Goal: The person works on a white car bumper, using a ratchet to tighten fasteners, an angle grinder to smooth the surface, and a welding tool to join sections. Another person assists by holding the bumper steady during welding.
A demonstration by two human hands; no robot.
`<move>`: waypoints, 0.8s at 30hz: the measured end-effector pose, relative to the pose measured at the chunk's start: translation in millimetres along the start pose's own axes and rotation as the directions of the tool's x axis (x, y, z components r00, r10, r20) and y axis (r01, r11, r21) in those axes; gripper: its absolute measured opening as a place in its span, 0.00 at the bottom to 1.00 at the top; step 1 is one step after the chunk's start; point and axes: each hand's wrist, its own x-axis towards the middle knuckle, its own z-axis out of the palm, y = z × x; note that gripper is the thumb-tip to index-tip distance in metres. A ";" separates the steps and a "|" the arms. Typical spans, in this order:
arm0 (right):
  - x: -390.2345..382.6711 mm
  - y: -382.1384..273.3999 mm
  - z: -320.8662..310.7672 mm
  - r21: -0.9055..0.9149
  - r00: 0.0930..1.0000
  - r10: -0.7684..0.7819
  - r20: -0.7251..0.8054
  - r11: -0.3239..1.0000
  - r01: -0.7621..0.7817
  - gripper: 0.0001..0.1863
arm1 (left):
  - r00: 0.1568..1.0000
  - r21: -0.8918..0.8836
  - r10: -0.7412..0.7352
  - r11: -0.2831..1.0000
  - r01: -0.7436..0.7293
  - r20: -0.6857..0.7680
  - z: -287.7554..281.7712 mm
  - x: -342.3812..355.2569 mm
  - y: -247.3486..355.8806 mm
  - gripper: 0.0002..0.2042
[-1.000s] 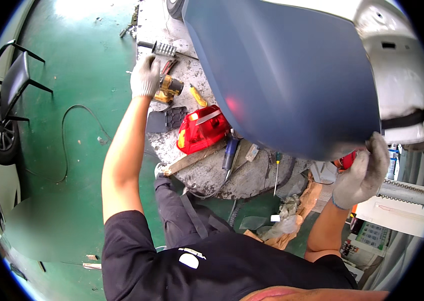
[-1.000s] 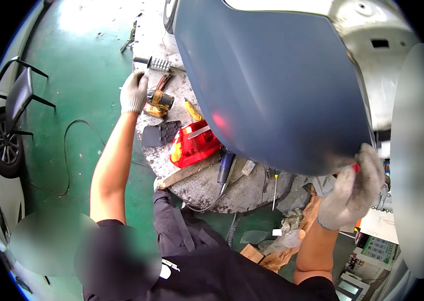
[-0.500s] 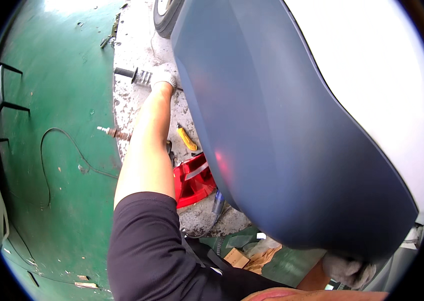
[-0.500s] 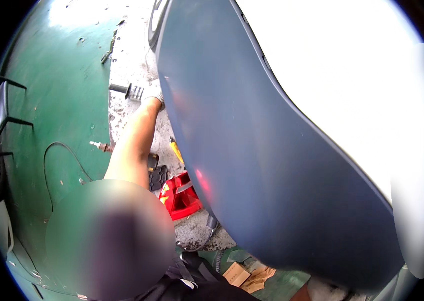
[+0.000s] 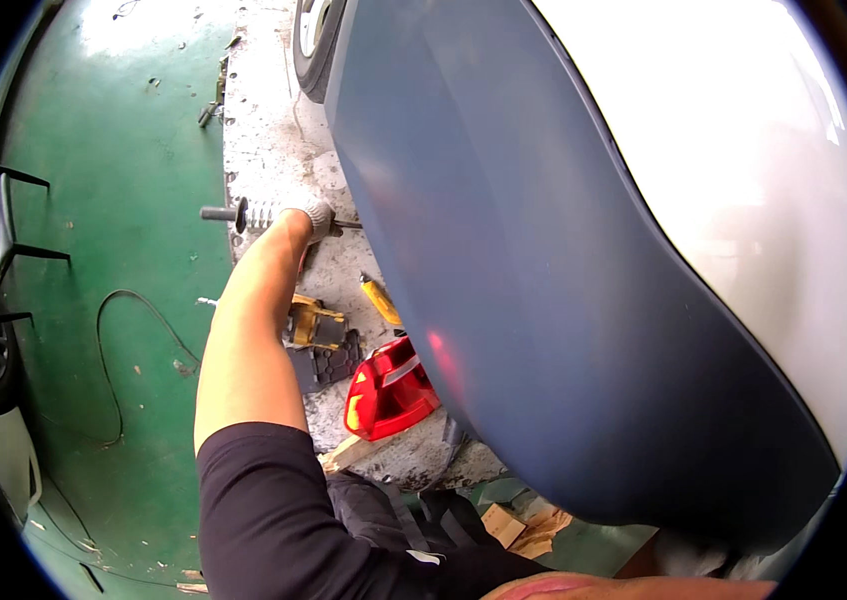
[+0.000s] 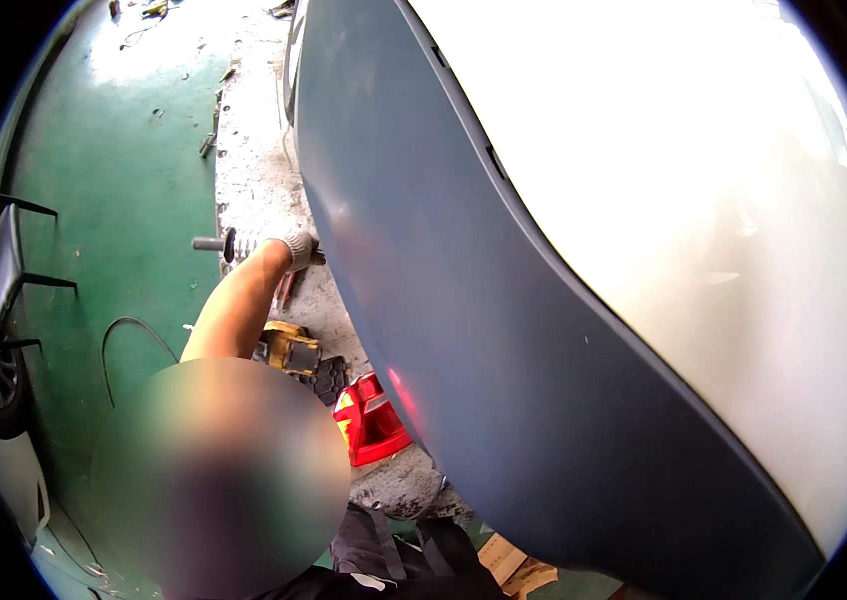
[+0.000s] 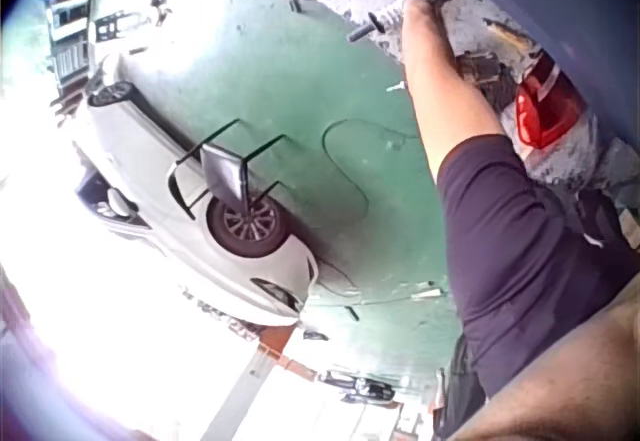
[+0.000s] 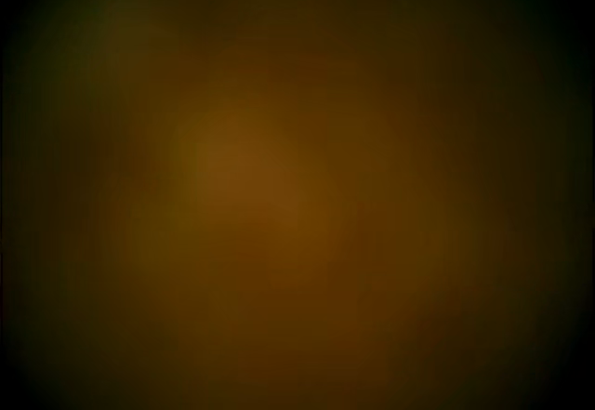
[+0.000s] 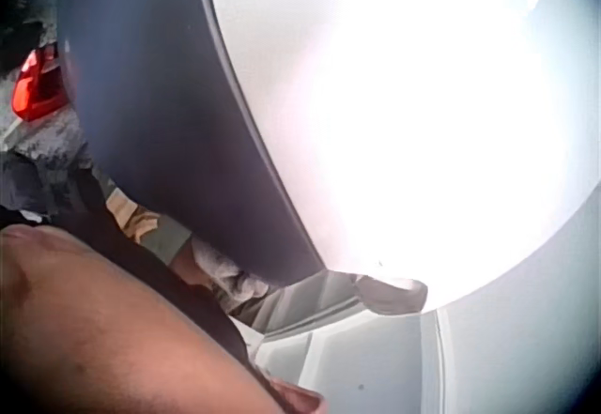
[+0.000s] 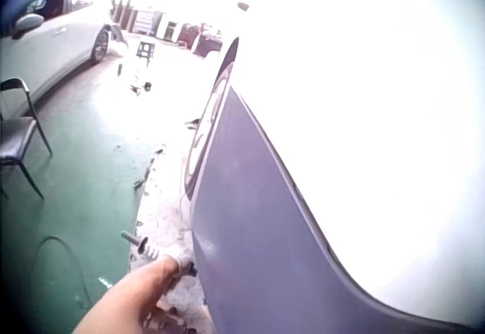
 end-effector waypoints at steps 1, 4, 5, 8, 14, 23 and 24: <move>-0.4 1.5 -1.5 0.005 1.000 0.005 -0.006 1.000 -0.005 0.11 | 0.997 -0.032 -0.018 0.999 0.020 0.080 -8.2 -19.1 -1.5 0.26; 3.2 2.3 -4.7 0.013 1.000 0.013 -0.024 1.000 -0.012 0.11 | 0.985 -0.130 -0.141 0.980 0.154 0.103 -11.0 -68.1 -38.4 0.26; -2.9 3.1 -7.1 0.015 0.999 0.027 -0.040 1.000 -0.026 0.11 | 0.970 -0.111 -0.208 0.969 0.223 0.129 -24.9 -97.1 -44.2 0.26; -4.0 6.5 -17.7 -0.004 0.998 0.049 -0.039 0.999 -0.049 0.12 | 0.925 -0.105 -0.364 0.921 0.375 0.113 -40.1 -165.8 -83.8 0.28; -5.3 6.2 -36.9 0.001 0.992 0.122 0.037 0.992 -0.122 0.14 | 0.740 -0.210 -0.672 0.722 0.659 0.011 -27.8 -320.7 -144.7 0.31; 24.3 2.5 -34.2 0.273 0.935 0.329 0.132 0.895 -0.353 0.17 | 0.430 -0.976 -0.894 -0.031 0.215 0.123 199.2 -582.7 -80.2 0.34; 30.3 1.9 -35.0 0.319 0.926 0.362 0.111 0.869 -0.378 0.17 | 0.329 -0.965 -0.909 -0.220 0.146 0.257 226.4 -608.7 -47.6 0.32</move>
